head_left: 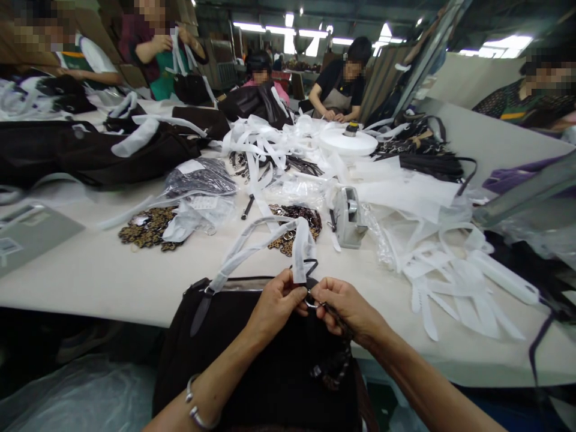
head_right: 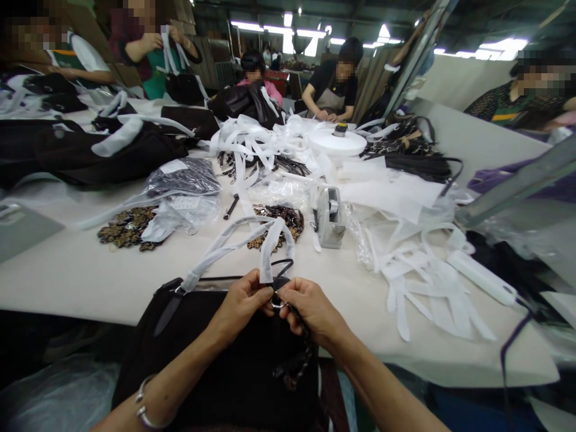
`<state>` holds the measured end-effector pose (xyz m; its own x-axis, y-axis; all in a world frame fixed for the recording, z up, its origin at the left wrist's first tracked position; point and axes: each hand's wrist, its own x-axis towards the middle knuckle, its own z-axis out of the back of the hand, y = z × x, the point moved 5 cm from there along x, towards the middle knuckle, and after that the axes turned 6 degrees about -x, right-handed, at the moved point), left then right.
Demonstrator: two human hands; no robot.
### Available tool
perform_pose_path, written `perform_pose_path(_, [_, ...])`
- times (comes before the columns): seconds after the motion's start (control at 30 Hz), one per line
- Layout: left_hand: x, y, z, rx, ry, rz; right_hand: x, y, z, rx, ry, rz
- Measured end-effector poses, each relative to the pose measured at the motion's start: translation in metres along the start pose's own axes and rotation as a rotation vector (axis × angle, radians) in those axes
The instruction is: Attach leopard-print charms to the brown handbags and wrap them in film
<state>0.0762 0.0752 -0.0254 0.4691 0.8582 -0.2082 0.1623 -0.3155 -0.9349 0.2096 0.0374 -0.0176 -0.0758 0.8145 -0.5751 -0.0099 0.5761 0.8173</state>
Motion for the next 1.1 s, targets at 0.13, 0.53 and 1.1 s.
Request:
perform_pose_path(0.13, [-0.002,0.002,0.007,0.012,0.001,0.034,-0.012,0.003,0.005,0.022,0.096,0.007])
perform_pose_path(0.53, [-0.046,0.004,-0.007,0.041,0.167,0.167,-0.055,-0.016,-0.006,0.122,-0.017,0.06])
perform_pose_path(1.1, [-0.058,0.039,-0.032,-0.507,-0.005,0.445,-0.073,-0.041,-0.042,-1.085,0.043,0.15])
